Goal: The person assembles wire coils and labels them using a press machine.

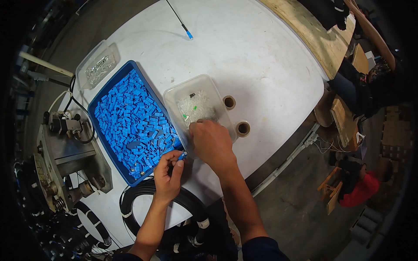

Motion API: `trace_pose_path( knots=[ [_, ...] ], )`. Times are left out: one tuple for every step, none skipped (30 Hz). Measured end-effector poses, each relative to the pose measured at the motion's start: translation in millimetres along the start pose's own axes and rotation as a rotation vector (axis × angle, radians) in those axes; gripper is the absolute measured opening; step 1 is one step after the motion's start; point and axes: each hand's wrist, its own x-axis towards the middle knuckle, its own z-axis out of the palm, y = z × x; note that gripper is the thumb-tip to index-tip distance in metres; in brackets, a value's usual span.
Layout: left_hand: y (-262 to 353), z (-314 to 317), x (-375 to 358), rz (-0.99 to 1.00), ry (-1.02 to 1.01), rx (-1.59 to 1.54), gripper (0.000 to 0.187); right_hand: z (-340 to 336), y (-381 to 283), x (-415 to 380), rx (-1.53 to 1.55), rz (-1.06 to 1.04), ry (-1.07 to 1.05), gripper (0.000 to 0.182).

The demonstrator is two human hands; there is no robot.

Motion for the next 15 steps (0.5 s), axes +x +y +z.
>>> trace_pose_path(
  knots=[
    [0, 0, 0, -0.001, 0.0, 0.001, 0.02, -1, -1, -2, 0.001, 0.0, 0.0, 0.009],
    [0, 0, 0, -0.024, 0.01, -0.027, 0.02, -3, -2, -4, 0.056, -0.049, 0.104, 0.009],
    [0, 0, -1, -0.048, 0.021, -0.055, 0.02, -5, -4, -6, 0.11, -0.098, 0.207, 0.01],
    [-1, -1, -2, -0.048, 0.022, -0.055, 0.02, -7, -6, -9, 0.111, -0.099, 0.207, 0.01],
    [-4, -1, -3, -0.044, 0.028, -0.079, 0.02, -10, -8, -12, 0.193, -0.084, 0.217, 0.01],
    [-5, -1, -3, -0.038, 0.034, -0.103, 0.02, -13, -11, -15, 0.275, -0.069, 0.228, 0.011],
    [-5, -2, -4, -0.036, 0.035, -0.103, 0.02, -17, -14, -18, 0.275, -0.071, 0.229, 0.011],
    [-4, -3, -5, -0.076, 0.031, -0.109, 0.02, -21, -18, -23, 0.366, -0.042, 0.249, 0.012],
    [-3, -3, -6, -0.118, 0.027, -0.115, 0.02, -23, -21, -28, 0.457, -0.012, 0.267, 0.012],
    [-3, -4, -7, -0.117, 0.029, -0.115, 0.02, -23, -22, -32, 0.457, -0.014, 0.266, 0.012],
    [-2, -4, -7, -0.115, 0.032, -0.119, 0.02, -23, -24, -37, 0.51, -0.009, 0.29, 0.013],
    [-2, -4, -7, -0.112, 0.034, -0.125, 0.02, -24, -24, -39, 0.562, -0.004, 0.314, 0.014],
    [-1, -4, -7, -0.111, 0.035, -0.126, 0.02, -22, -22, -39, 0.56, -0.005, 0.314, 0.014],
    [0, -4, -7, -0.129, 0.037, -0.151, 0.02, -19, -19, -38, 0.546, 0.019, 0.326, 0.013],
    [1, -3, -7, -0.145, 0.038, -0.175, 0.02, -17, -17, -37, 0.532, 0.042, 0.34, 0.012]
  ],
)
